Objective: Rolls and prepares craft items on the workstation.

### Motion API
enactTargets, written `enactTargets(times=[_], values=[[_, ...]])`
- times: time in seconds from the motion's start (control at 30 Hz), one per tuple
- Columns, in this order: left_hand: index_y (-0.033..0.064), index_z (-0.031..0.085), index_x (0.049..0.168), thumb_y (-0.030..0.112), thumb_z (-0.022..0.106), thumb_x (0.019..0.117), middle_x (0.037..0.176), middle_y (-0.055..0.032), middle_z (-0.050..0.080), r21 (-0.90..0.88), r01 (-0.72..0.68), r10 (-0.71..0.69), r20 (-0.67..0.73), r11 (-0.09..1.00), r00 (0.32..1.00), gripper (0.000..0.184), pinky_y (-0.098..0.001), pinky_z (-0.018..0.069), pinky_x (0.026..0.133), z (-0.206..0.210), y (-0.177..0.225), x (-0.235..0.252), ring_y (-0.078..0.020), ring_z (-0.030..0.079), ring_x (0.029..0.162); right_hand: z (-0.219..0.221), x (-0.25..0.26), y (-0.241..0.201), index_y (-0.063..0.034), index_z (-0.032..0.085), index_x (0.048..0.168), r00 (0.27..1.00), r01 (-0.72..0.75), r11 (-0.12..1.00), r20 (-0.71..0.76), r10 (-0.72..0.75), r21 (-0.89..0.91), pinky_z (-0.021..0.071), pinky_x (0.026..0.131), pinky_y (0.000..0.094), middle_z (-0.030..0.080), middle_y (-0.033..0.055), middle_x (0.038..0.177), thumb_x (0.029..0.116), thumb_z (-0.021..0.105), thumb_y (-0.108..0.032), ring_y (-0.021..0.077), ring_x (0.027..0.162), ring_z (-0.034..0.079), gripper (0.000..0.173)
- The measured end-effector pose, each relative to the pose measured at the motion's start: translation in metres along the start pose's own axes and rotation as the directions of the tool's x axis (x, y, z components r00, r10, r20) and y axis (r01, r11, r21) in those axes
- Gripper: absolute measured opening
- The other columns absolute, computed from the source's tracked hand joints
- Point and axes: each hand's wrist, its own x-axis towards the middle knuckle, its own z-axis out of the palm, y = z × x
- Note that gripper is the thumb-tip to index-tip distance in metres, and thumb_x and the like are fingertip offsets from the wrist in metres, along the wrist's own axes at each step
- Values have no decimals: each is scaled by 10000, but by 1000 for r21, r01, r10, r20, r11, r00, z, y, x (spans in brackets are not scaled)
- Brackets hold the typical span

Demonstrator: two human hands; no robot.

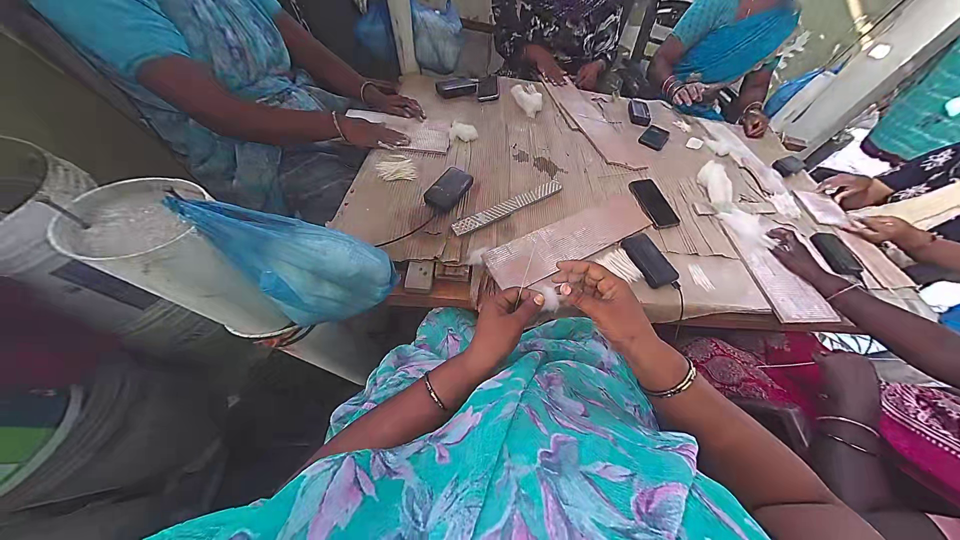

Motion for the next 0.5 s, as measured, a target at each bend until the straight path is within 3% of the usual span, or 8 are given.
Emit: enactTargets(times=[0.07, 0.13, 0.2, 0.3, 0.4, 0.5], values=[[49, 694, 914, 64, 638, 1000, 703, 49, 601, 10, 4, -4, 17, 1000, 1000, 104, -170, 430, 567, 1, 2, -2, -6, 506, 590, 2, -1, 3, -52, 620, 1313, 1000, -14, 1000, 20, 14, 0, 563, 799, 231, 721, 33, 1089, 943, 666, 2, 66, 891, 677, 377], [51, 696, 911, 61, 645, 994, 702, 48, 601, 7, 1, -1, 27, 1000, 1000, 98, -178, 436, 578, 2, 1, -2, -10, 512, 598, 4, -2, 5, -41, 643, 1275, 999, -44, 999, -4, 44, 29, 563, 733, 230, 698, 23, 930, 905, 675, 72, 64, 781, 655, 388], [50, 700, 931, 64, 649, 993, 721, 45, 611, 9, 13, -13, 28, 1000, 1000, 81, -182, 448, 595, 1, 1, -2, -15, 527, 617, 5, -2, 5, -32, 649, 1224, 996, -60, 996, -63, 65, 73, 574, 699, 230, 684, 12, 856, 899, 665, 106, 68, 721, 651, 353], [41, 697, 1004, 90, 591, 1034, 802, 35, 658, -18, 21, -20, 41, 1000, 999, 121, -171, 463, 618, 1, 3, -2, -5, 552, 653, 1, -2, 3, -36, 646, 1207, 991, -60, 988, -110, 76, 140, 577, 702, 234, 679, 2, 846, 914, 647, 101, 72, 718, 651, 323], [41, 679, 1127, 170, 419, 1105, 882, 30, 655, -101, 31, -24, 64, 994, 998, 291, -146, 415, 577, -1, -1, 0, 12, 506, 635, 0, -4, 2, -31, 648, 1201, 990, -64, 978, -113, 87, 200, 589, 707, 240, 689, 2, 834, 903, 640, 123, 75, 712, 664, 335], [45, 659, 1244, 189, 434, 1103, 822, 47, 611, -138, 59, -50, 67, 989, 996, 302, -148, 411, 571, -2, -1, 0, 4, 493, 617, 4, -5, 4, -30, 654, 1191, 989, -90, 970, -96, 114, 224, 590, 715, 249, 699, 11, 843, 897, 644, 129, 83, 720, 670, 334]])
